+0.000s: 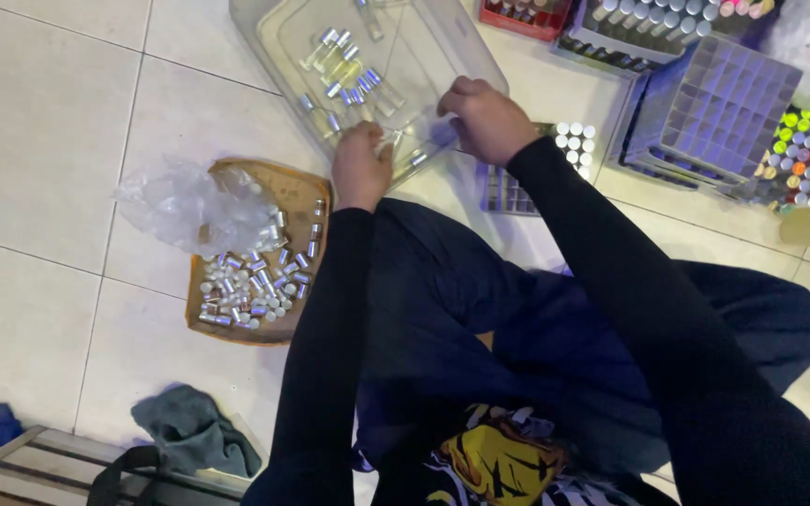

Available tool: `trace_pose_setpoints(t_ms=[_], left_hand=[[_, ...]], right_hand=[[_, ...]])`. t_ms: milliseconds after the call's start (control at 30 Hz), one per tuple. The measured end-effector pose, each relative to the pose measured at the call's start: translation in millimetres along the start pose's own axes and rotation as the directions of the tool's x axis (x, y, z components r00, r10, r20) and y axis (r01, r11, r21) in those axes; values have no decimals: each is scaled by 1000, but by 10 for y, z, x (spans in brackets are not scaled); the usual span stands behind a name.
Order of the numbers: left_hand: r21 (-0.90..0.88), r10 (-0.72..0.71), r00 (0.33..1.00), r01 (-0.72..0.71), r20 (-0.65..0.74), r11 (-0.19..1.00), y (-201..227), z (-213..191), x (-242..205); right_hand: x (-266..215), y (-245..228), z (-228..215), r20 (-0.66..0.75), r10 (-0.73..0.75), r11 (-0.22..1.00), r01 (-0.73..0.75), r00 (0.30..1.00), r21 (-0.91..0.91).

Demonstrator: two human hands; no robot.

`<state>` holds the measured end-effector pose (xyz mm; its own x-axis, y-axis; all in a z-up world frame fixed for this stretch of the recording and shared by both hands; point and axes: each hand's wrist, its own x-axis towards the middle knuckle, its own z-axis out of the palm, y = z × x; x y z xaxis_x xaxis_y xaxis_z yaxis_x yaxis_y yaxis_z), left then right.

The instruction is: Assembling small perfume vials by attaching caps and placing them into a grid organizer

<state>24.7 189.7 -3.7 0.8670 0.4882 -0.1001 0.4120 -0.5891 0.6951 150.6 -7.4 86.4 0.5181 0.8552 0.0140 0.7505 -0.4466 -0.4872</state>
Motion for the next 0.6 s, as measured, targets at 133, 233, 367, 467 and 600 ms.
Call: trace_pose_setpoints(t_ms=[133,233,367,467,600], left_hand=[[127,-17,997,8,72,992,188,-17,-29],[379,-42,988,-17,148,925,223,-27,17],[417,-76,987,10,142,909,175,54,38],[456,-111,982,30,152,889,148,121,39],[508,-134,976,28,172,861,71,225,82]], right_hand=[[690,235,655,93,35,989,-48,995,139],[1114,186,929,49,252,949,-256,967,184],[1303,163,1144,111,376,918,-387,920,93],[1325,250,1305,110,424,897,-433,899,85],[1310,286,1316,145,499,854,-513,854,86]])
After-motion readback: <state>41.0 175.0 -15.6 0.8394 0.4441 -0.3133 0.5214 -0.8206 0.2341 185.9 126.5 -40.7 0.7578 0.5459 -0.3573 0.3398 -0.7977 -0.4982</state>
